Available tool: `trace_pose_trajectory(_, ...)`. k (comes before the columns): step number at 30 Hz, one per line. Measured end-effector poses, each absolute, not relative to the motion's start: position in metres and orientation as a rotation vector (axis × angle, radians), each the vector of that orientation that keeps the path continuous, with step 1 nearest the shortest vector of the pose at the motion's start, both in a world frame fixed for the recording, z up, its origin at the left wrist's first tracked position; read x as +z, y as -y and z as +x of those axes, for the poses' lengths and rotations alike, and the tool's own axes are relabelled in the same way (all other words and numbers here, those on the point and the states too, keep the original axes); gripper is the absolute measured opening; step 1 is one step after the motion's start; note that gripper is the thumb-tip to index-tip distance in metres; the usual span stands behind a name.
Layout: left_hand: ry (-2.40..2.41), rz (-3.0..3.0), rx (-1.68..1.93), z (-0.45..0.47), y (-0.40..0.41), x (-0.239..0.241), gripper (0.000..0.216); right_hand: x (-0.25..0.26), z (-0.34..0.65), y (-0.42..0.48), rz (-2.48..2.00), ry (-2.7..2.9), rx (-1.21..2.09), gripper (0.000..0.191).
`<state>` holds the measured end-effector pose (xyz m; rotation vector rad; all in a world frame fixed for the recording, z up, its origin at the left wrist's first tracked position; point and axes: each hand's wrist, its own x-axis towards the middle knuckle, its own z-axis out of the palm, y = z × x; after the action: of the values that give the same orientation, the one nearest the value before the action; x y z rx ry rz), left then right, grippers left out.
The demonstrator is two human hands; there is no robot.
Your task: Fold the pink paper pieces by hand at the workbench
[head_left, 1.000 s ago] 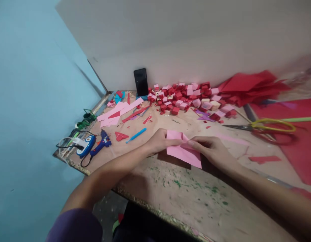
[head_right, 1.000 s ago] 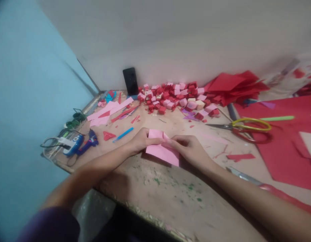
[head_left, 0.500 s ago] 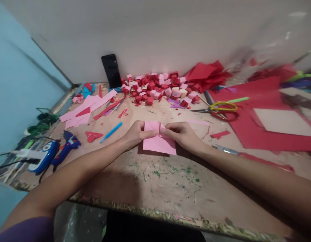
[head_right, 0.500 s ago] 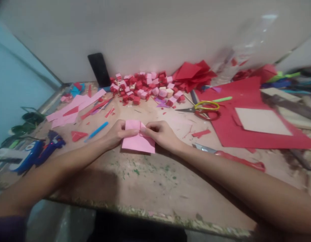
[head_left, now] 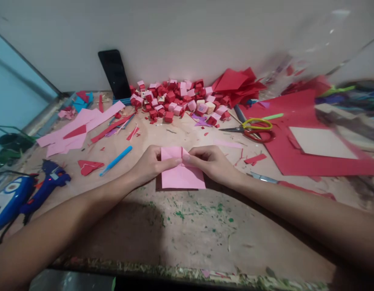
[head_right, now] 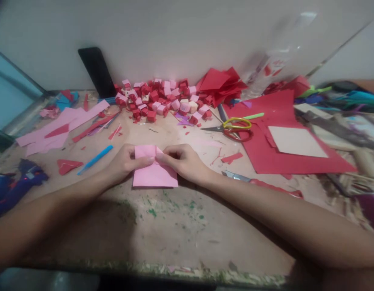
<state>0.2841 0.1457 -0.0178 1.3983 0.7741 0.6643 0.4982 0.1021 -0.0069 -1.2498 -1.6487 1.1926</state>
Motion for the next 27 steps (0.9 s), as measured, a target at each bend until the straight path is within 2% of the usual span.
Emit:
trace_pose_trajectory(4, -0.8, 1.229, 0.819, 0.286, -0.15, -0.011, 0.054, -0.005, 0.5, -0.104, -1.329, 1.576, 1.14, 0.045)
trace_pose_trajectory(7, -0.906, 1.24, 0.964, 0.271, -0.15, 0.017, 0.055, -0.006, 0.502, -0.107, -1.338, 1.519, 1.128, 0.05)
trace_pose_trajectory(10, -1.112, 1.511, 1.081, 0.228, -0.137, 0.06, 0.05, -0.006, 0.502, -0.108, -1.324, 1.521, 1.121, 0.052)
trace_pose_trajectory(13, -1.584, 1.99, 0.843, 0.163, -0.113, 0.091, 0.034, -0.004, 0.5, -0.107, -1.329, 1.541, 1.112, 0.053)
trace_pose_trajectory(16, -2.149, 2.289, 0.194, 0.101, -0.088, 0.09, 0.035, -0.003, 0.498, -0.107, -1.329, 1.564, 1.098, 0.054)
trace_pose_trajectory(17, -2.243, 2.271, -0.093, 0.085, -0.081, 0.083, 0.039, -0.002, 0.498, -0.107, -1.327, 1.572, 1.095, 0.055)
trace_pose_trajectory(19, -2.385, 2.192, -0.44, 0.062, -0.07, 0.066, 0.048, -0.001, 0.497, -0.107, -1.331, 1.583, 1.084, 0.056)
trace_pose_trajectory(22, -2.394, 2.112, -0.591, 0.049, -0.063, 0.044, 0.049, -0.001, 0.497, -0.107, -1.347, 1.583, 1.062, 0.059)
trace_pose_trajectory(27, -2.453, 2.098, -0.497, 0.057, -0.07, 0.034, 0.047, 0.001, 0.496, -0.107, -1.346, 1.606, 1.058, 0.059)
